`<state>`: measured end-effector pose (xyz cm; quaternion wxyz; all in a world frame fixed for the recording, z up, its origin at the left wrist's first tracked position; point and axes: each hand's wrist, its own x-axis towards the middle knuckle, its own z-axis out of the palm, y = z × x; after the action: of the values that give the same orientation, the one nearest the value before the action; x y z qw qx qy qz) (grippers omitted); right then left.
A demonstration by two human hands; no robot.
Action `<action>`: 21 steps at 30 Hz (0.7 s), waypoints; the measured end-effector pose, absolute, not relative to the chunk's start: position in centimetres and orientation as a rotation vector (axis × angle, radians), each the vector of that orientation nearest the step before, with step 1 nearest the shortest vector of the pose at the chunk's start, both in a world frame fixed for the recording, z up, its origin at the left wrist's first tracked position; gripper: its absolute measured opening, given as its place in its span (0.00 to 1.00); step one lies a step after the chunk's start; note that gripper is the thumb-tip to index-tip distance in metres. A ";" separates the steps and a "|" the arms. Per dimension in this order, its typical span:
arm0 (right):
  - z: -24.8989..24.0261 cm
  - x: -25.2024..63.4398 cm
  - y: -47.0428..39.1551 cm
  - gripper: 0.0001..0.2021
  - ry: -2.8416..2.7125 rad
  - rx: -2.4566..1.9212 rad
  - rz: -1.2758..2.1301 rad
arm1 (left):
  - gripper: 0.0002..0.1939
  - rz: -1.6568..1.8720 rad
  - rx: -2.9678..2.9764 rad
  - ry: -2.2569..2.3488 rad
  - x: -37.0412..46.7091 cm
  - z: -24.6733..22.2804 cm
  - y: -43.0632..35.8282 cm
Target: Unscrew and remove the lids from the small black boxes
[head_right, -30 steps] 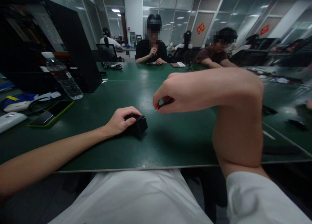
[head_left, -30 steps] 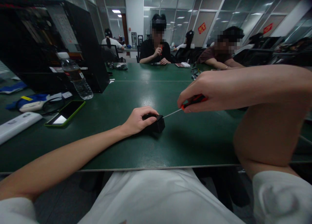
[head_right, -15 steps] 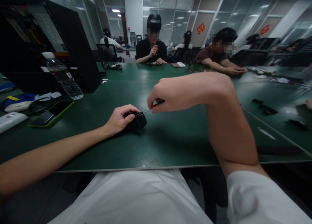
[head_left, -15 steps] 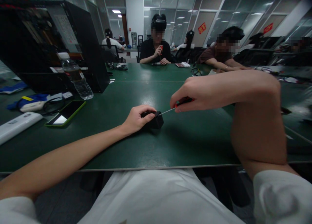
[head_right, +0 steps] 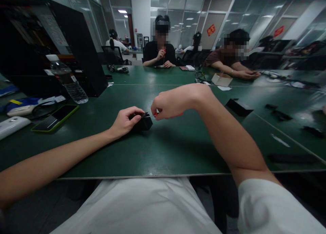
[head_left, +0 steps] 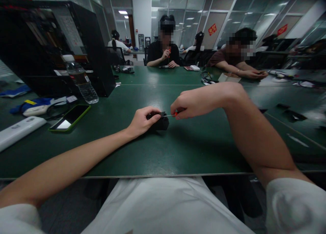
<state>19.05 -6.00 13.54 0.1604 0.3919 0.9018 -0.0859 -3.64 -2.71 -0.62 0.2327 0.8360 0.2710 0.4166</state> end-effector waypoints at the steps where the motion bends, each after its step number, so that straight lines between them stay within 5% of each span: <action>1: 13.3 18.8 -5.8 0.10 2.533 1.134 -0.265 | 0.22 1.123 2.345 0.721 -3.7 -0.7 -2.6; 9: 10.3 18.6 -5.0 0.12 2.417 1.123 -0.297 | 0.23 0.940 2.563 0.546 -3.5 -1.0 -3.0; 21: 2.9 22.5 -6.4 0.14 3.096 1.042 -0.067 | 0.26 0.794 2.447 0.637 -6.5 0.4 -4.3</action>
<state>22.52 -6.39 2.94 -0.0628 0.3183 0.9457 -0.0204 -6.47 -4.32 0.44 0.2432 0.8956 0.2333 0.2905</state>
